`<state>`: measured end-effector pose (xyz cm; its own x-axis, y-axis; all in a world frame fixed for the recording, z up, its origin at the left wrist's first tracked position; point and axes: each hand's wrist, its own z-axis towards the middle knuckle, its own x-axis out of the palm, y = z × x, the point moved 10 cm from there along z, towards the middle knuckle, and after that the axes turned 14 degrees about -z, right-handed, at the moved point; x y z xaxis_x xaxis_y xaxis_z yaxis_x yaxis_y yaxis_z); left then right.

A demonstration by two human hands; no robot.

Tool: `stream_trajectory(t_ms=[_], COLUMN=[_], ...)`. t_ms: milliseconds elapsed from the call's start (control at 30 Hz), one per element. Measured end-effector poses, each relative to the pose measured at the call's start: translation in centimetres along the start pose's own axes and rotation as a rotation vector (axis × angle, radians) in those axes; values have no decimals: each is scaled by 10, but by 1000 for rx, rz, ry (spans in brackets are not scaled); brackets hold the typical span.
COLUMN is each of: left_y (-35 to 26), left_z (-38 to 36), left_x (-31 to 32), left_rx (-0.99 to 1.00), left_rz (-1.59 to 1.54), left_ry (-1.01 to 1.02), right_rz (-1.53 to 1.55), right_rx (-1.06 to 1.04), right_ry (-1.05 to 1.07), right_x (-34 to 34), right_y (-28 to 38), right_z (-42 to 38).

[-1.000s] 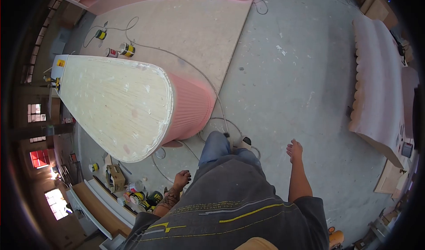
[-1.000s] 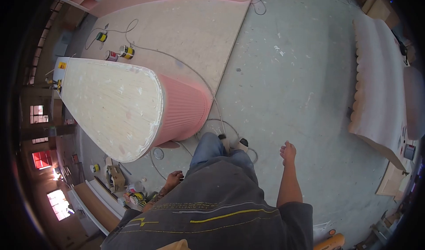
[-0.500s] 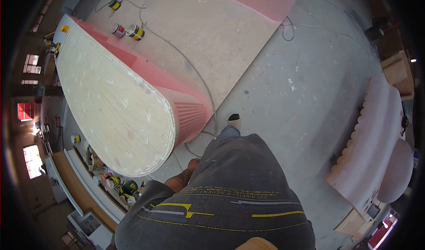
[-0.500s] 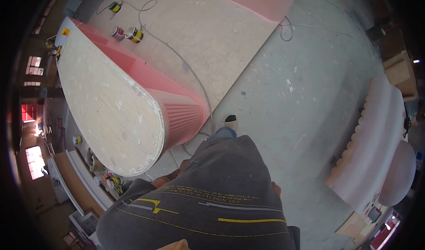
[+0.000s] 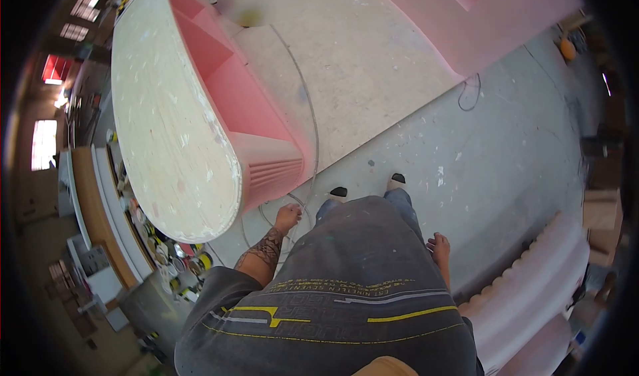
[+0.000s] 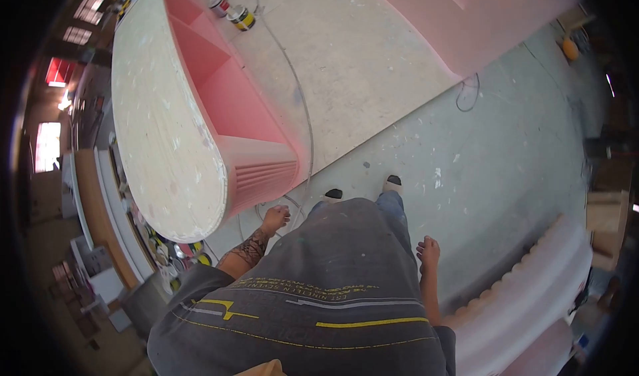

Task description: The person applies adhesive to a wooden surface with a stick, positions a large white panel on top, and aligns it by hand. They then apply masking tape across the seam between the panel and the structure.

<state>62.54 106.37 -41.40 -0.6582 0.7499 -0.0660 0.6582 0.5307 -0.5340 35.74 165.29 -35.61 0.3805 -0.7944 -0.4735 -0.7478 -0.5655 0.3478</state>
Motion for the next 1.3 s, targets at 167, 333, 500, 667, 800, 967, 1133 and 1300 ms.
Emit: stream_trajectory(t_ms=[167, 333, 500, 667, 800, 967, 1133, 1300], left_y=[-4, 25, 83, 108, 107, 128, 239, 423], left_z=[-34, -94, -141, -173, -187, -206, -242, -311], left_x=[64, 129, 171, 180, 191, 189, 155, 131], left_rx=[46, 83, -9, -8, -22, 88, 115, -28], left_rz=[-371, -215, -53, -152, -192, -269, -394, -720], left_ry=[-253, -348, -342, -403, -399, -387, -427, -623], right_rz=[-262, -424, -153, -110, -335, -587, -707, -872], right_rx=[-50, -83, -189, -265, -340, -339, -365, -320], right_ry=[172, 216, 132, 179, 348, 442, 404, 336], right_x=[-45, -109, -138, -93, -30, 17, 15, 1], right_y=[90, 180, 298, 338, 295, 195, 113, 56], right_z=[107, 225, 292, 278, 246, 204, 164, 112])
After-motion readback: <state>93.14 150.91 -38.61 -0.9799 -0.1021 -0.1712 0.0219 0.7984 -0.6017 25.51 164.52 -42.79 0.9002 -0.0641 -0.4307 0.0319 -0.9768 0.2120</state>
